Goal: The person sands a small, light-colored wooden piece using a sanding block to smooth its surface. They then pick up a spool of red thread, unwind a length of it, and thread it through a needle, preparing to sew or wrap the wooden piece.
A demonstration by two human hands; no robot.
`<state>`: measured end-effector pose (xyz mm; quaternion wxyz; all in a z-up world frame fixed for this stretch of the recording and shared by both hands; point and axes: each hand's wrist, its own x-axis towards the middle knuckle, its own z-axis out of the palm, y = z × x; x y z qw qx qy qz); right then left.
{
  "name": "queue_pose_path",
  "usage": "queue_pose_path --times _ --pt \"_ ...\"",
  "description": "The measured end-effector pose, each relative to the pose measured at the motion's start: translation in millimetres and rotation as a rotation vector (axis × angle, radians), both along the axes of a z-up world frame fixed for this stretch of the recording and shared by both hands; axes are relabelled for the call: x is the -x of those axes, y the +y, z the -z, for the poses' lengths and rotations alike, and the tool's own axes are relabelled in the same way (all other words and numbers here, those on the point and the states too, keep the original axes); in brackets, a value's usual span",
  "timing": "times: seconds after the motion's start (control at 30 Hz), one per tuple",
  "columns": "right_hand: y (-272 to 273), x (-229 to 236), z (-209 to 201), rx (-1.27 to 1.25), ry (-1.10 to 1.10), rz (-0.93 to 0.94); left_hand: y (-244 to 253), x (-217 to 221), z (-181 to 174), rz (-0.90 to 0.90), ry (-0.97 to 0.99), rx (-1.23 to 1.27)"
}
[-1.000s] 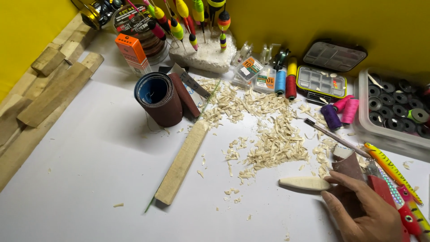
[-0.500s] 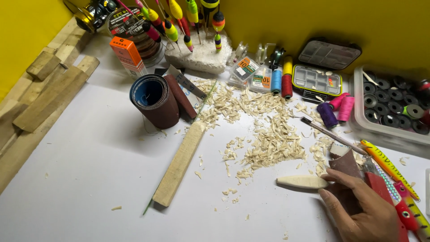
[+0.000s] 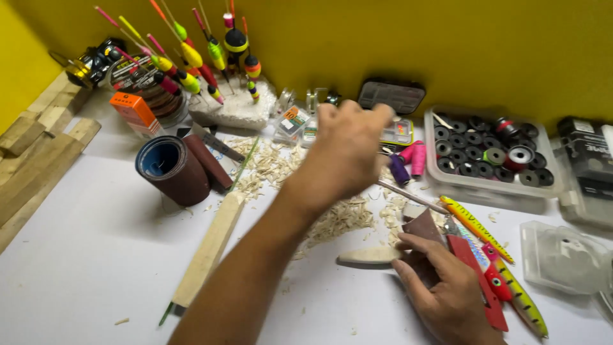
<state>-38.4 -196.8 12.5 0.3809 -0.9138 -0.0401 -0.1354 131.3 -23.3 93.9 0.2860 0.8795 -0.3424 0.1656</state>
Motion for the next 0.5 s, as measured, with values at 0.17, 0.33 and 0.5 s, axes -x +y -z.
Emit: queue_pose_path --times 0.17,0.33,0.5 --pt "-2.2 -0.5 -5.5 0.0 0.033 -0.007 21.5 -41.7 2.4 -0.143 0.302 -0.409" --pt "-6.3 -1.1 0.4 -0.009 0.006 -0.031 15.8 -58.3 25.8 -0.135 0.158 -0.536" --pt "-7.0 -1.6 1.6 -0.001 -0.027 -0.063 5.6 -67.9 37.5 -0.137 0.087 -0.629"
